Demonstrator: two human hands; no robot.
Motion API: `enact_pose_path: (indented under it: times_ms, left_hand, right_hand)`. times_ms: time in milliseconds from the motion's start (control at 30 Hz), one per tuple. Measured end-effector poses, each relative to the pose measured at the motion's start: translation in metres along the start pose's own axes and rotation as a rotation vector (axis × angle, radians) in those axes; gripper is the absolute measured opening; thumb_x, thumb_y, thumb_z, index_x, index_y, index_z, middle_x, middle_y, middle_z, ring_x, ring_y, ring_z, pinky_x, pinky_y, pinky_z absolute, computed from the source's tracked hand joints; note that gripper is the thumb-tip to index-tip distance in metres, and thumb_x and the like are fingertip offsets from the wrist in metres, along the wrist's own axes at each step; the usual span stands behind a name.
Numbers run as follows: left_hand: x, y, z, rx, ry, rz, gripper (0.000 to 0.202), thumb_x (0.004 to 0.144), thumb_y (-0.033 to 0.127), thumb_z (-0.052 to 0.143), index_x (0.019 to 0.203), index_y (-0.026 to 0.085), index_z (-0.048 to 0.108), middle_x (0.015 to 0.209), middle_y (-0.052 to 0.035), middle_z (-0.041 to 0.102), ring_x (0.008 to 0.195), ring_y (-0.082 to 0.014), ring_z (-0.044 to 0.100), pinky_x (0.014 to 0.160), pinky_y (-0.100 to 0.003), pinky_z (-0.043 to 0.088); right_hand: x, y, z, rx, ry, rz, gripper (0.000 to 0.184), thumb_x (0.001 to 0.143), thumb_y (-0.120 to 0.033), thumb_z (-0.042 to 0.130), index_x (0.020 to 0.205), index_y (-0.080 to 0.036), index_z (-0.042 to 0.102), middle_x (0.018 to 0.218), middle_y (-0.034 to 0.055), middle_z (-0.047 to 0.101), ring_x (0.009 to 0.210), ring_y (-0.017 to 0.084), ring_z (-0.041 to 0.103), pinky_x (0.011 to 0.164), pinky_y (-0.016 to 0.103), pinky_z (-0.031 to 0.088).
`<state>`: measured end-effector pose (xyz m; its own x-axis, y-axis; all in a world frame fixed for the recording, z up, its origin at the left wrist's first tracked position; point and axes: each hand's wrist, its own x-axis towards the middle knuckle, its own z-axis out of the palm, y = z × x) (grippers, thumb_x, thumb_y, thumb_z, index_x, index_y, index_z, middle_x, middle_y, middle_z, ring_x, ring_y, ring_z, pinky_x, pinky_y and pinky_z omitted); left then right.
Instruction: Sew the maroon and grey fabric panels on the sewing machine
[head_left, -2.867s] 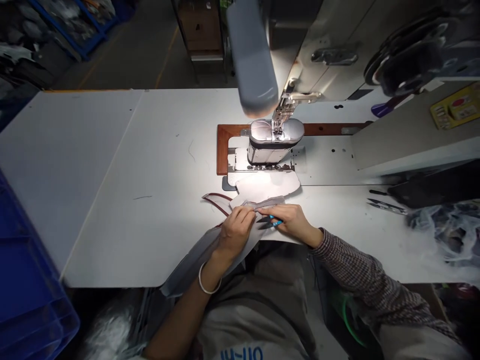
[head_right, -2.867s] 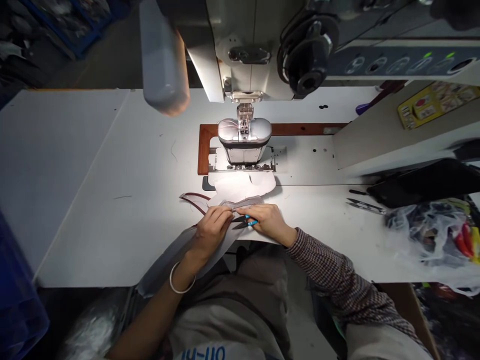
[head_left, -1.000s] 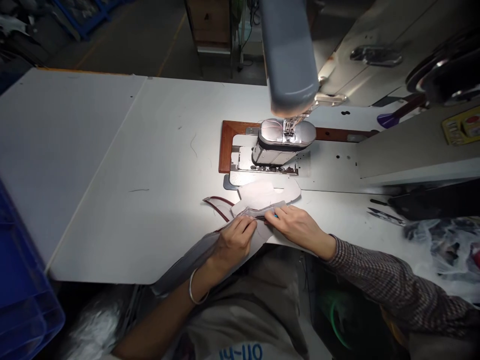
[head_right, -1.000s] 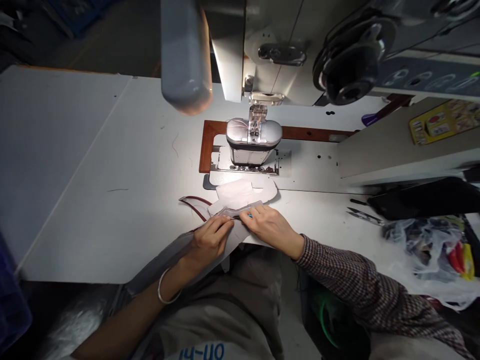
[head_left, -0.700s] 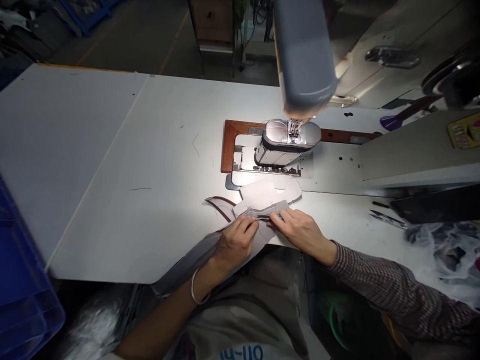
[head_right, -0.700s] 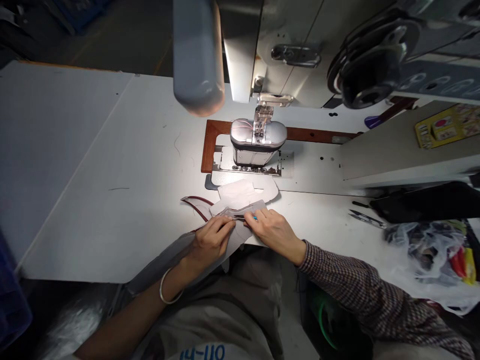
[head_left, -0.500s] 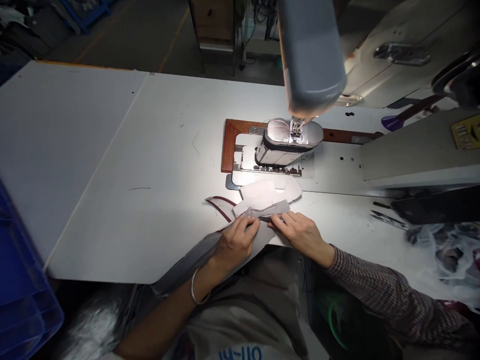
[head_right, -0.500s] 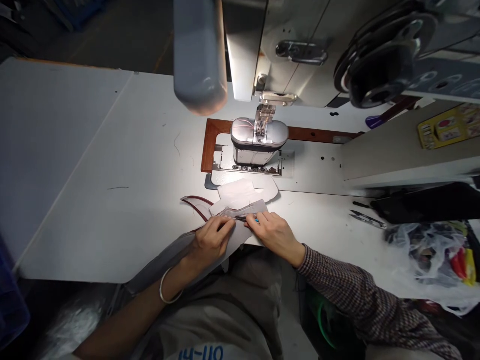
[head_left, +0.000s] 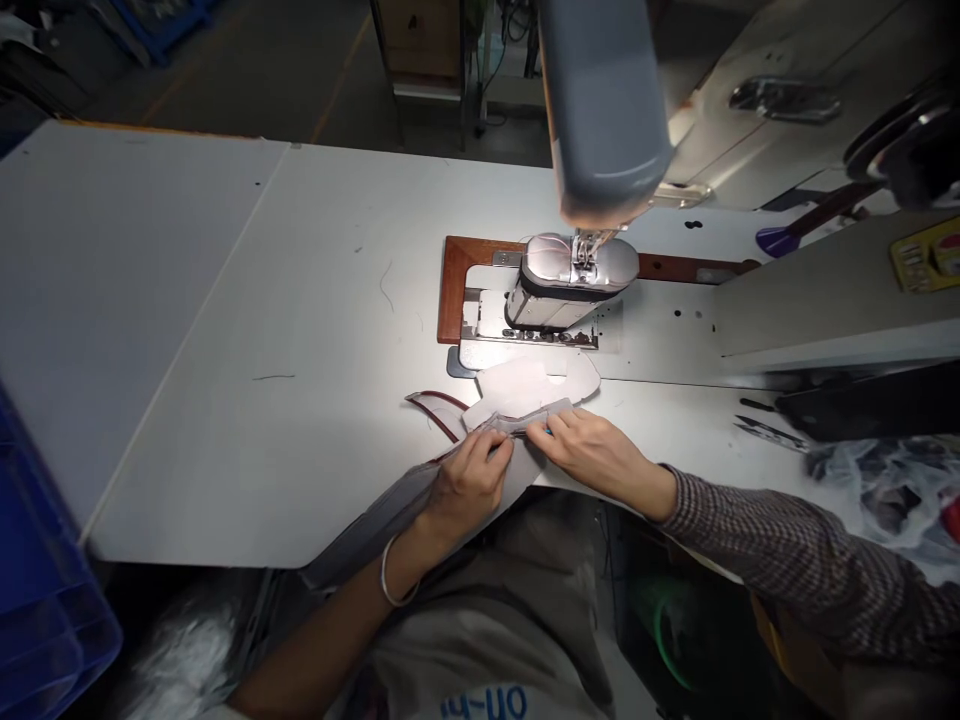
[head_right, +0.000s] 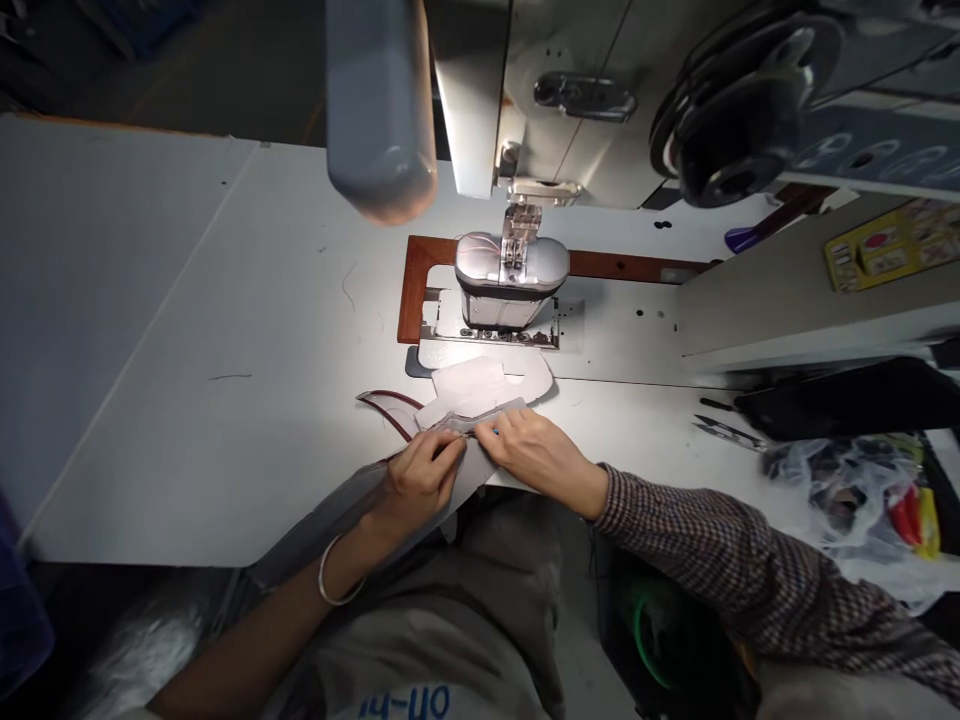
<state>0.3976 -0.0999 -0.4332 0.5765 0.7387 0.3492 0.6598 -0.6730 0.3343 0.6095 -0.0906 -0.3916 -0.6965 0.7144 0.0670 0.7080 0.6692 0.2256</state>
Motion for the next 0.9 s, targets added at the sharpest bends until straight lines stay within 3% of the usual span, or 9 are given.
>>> enact_pose_path:
  times_ms: [167, 400, 533, 600, 700, 733, 800, 900]
  left_hand:
    - [0.001, 0.000, -0.001, 0.012, 0.002, 0.009, 0.024, 0.090, 0.009, 0.047, 0.104, 0.017, 0.064, 0.095, -0.0089, 0.065, 0.091, -0.0202, 0.062, 0.081, -0.031, 0.055]
    - [0.000, 0.000, -0.001, 0.036, 0.005, 0.032, 0.025, 0.091, 0.010, 0.046, 0.107, 0.017, 0.063, 0.094, -0.0095, 0.065, 0.090, -0.0208, 0.062, 0.082, -0.033, 0.055]
    - [-0.001, 0.000, -0.001, -0.004, -0.009, 0.018, 0.022, 0.090, 0.009, 0.047, 0.105, 0.017, 0.061, 0.095, -0.0086, 0.065, 0.091, -0.0213, 0.062, 0.081, -0.033, 0.055]
    - [-0.001, -0.001, -0.001, -0.049, 0.009, -0.017, 0.022, 0.090, 0.009, 0.047, 0.107, 0.018, 0.059, 0.098, -0.0085, 0.065, 0.095, -0.0218, 0.061, 0.084, -0.035, 0.054]
    - [0.002, -0.002, -0.002, -0.165, 0.042, -0.142, 0.025, 0.091, 0.010, 0.046, 0.114, 0.018, 0.052, 0.103, -0.0091, 0.063, 0.100, -0.0213, 0.061, 0.087, -0.035, 0.053]
    - [0.004, -0.002, -0.003, -0.219, 0.044, -0.196, 0.026, 0.091, 0.010, 0.045, 0.115, 0.018, 0.050, 0.104, -0.0087, 0.062, 0.099, -0.0204, 0.061, 0.086, -0.034, 0.054]
    - [0.009, -0.002, -0.004, -0.303, 0.027, -0.286, 0.024, 0.090, 0.010, 0.046, 0.112, 0.018, 0.049, 0.102, -0.0072, 0.059, 0.097, -0.0186, 0.060, 0.082, -0.032, 0.054]
    - [0.020, -0.001, -0.006, -0.264, -0.019, -0.312, 0.015, 0.088, 0.013, 0.051, 0.101, 0.020, 0.052, 0.097, -0.0049, 0.059, 0.092, -0.0187, 0.060, 0.078, -0.031, 0.051]
  right_hand:
    - [0.019, 0.012, -0.008, -0.031, -0.104, -0.146, 0.021, 0.087, 0.001, 0.040, 0.084, -0.016, 0.050, 0.063, 0.0033, 0.052, 0.056, 0.018, 0.047, 0.055, 0.033, 0.022]
    - [0.047, 0.023, -0.020, 0.067, -0.238, -0.280, 0.026, 0.085, 0.003, 0.039, 0.076, -0.017, 0.052, 0.054, 0.0015, 0.051, 0.047, 0.015, 0.043, 0.050, 0.033, 0.020]
    - [0.046, 0.032, -0.017, 0.130, -0.265, -0.294, 0.023, 0.090, 0.000, 0.039, 0.082, -0.015, 0.056, 0.056, 0.0023, 0.056, 0.049, 0.015, 0.048, 0.050, 0.032, 0.019]
    - [0.032, 0.034, -0.011, 0.205, -0.242, -0.182, 0.018, 0.097, -0.015, 0.043, 0.086, -0.015, 0.057, 0.058, 0.0028, 0.060, 0.049, 0.015, 0.050, 0.050, 0.030, 0.018]
    - [0.000, 0.025, 0.000, 0.411, -0.134, 0.237, 0.034, 0.095, -0.051, 0.053, 0.091, -0.017, 0.059, 0.057, 0.0002, 0.061, 0.047, 0.015, 0.052, 0.050, 0.026, 0.022]
    - [-0.009, 0.018, 0.004, 0.518, -0.075, 0.388, 0.038, 0.091, -0.056, 0.055, 0.091, -0.018, 0.060, 0.059, -0.0004, 0.062, 0.048, 0.015, 0.054, 0.050, 0.025, 0.025]
    - [-0.021, 0.000, 0.011, 0.775, 0.037, 0.585, 0.035, 0.091, -0.054, 0.055, 0.091, -0.020, 0.063, 0.066, 0.0000, 0.066, 0.056, 0.016, 0.059, 0.054, 0.024, 0.034]
    - [-0.016, -0.024, 0.022, 1.098, 0.107, 0.695, 0.031, 0.097, -0.042, 0.047, 0.084, -0.020, 0.066, 0.077, 0.0018, 0.070, 0.062, 0.016, 0.063, 0.059, 0.025, 0.043]
